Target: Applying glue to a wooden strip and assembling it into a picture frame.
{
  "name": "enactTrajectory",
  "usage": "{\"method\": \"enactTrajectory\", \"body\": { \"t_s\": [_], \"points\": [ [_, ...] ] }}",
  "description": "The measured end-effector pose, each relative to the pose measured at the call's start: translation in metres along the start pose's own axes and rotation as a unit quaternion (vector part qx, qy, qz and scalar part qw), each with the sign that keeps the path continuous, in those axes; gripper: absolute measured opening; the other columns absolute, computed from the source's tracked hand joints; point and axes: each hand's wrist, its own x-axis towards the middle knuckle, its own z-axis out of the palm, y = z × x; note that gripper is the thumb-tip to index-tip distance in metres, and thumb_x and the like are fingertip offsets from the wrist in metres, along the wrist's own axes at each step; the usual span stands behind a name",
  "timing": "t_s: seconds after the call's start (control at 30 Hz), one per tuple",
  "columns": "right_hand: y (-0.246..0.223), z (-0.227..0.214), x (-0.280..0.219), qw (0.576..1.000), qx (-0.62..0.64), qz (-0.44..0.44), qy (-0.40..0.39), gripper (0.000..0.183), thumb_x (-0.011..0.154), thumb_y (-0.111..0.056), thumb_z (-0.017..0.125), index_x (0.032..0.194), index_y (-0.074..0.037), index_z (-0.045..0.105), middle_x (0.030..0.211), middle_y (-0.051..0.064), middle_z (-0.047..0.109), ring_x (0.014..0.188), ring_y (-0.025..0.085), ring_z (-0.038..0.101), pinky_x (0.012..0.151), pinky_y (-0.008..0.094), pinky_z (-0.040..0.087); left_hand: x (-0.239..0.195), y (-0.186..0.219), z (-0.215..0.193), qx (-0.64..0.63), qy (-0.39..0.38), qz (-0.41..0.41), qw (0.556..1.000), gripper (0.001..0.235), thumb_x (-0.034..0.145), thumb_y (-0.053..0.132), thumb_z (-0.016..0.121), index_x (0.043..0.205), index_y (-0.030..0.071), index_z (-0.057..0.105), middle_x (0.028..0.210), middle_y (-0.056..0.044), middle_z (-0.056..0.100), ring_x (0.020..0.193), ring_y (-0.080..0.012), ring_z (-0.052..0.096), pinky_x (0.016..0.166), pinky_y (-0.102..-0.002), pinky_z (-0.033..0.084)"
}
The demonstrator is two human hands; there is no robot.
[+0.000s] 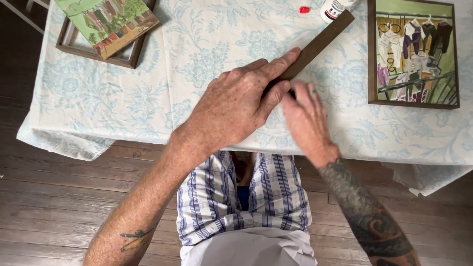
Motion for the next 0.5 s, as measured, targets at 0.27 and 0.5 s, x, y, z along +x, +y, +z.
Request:
{"method": "enactTrajectory", "body": {
  "t_s": [0.27, 0.5],
  "points": [
    [0.031, 0.003, 0.017, 0.998, -0.007, 0.024, 0.062, 0.035, 0.091, 0.003, 0.073, 0.126, 0.004, 0.073, 0.121, 0.02, 0.059, 0.111, 0.034, 0.056, 0.081, 0.043, 0.061, 0.002, 0.002, 0.0, 0.014, 0.008, -0.028, 0.999, 0.05, 0.109, 0.036, 0.043, 0.156, 0.021, 0.038, 0.139, -0.011, 0.069, 0.11, -0.0426, 0.067, 0.077, -0.058, 0.053],
    [0.01, -0.003, 0.002, 1.0, -0.001, -0.003, 0.005, 0.044, 0.089, 0.0, 0.072, 0.133, -0.001, 0.068, 0.129, 0.015, 0.057, 0.111, 0.03, 0.055, 0.078, 0.043, 0.062, 0.004, 0.001, -0.002, 0.01, -0.001, -0.01, 1.0, 0.051, 0.109, 0.037, 0.039, 0.156, 0.018, 0.039, 0.143, -0.012, 0.067, 0.112, -0.042, 0.067, 0.077, -0.055, 0.053]
  ]
}}
